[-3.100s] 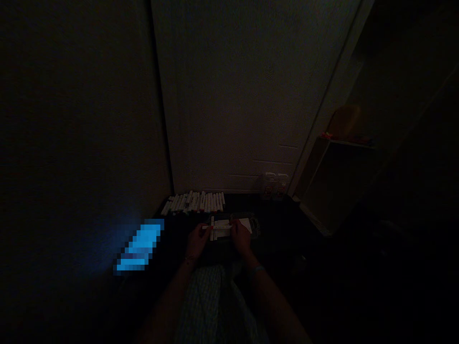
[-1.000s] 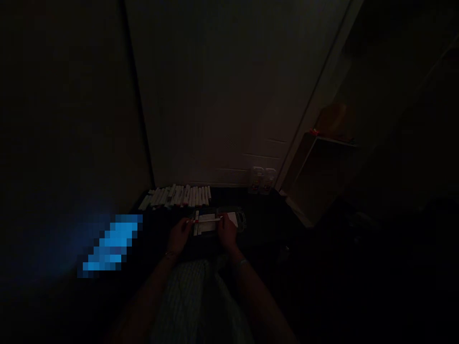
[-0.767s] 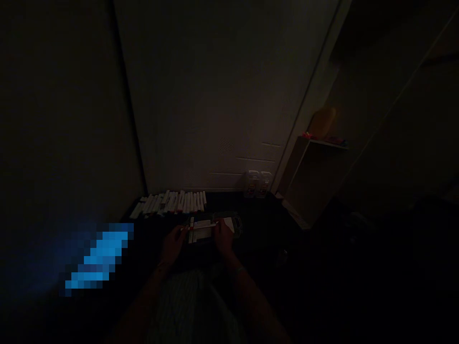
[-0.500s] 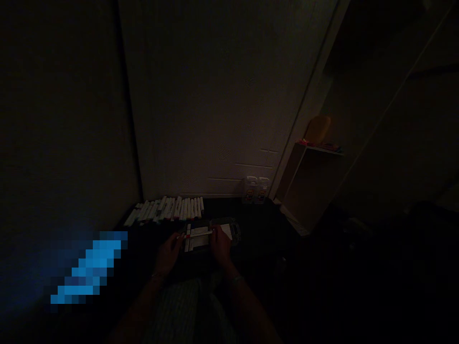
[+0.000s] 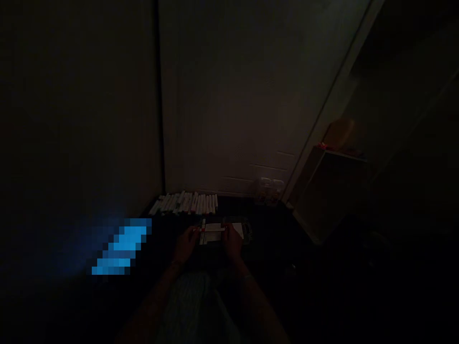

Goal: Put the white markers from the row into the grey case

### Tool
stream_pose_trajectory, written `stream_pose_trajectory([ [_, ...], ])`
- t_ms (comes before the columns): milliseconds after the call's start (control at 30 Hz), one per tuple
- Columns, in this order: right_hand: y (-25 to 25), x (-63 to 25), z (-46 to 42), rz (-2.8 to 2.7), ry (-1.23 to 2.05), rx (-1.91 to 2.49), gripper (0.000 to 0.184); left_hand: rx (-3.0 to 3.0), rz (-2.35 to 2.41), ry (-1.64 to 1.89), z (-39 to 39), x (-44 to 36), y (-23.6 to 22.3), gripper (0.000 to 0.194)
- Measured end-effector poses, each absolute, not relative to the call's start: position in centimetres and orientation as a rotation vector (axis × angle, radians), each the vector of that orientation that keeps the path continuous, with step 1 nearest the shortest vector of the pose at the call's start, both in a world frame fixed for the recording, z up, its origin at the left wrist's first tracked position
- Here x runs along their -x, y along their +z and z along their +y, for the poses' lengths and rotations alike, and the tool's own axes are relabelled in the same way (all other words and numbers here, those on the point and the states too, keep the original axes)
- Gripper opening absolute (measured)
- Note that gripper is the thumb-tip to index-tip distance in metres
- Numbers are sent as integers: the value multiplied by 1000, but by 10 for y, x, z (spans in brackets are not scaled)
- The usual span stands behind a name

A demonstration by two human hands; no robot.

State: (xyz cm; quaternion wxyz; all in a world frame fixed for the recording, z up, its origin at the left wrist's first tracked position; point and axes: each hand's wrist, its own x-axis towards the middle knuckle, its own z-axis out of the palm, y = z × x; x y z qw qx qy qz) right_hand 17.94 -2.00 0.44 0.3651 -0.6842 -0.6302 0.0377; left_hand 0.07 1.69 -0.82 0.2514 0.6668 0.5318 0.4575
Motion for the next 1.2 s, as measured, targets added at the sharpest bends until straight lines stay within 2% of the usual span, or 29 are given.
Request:
stream_pose_trajectory([
  [1200,3,-178,-20,-1683,92,1710,27,-1865,1420,1255,11,-1,-8,35],
])
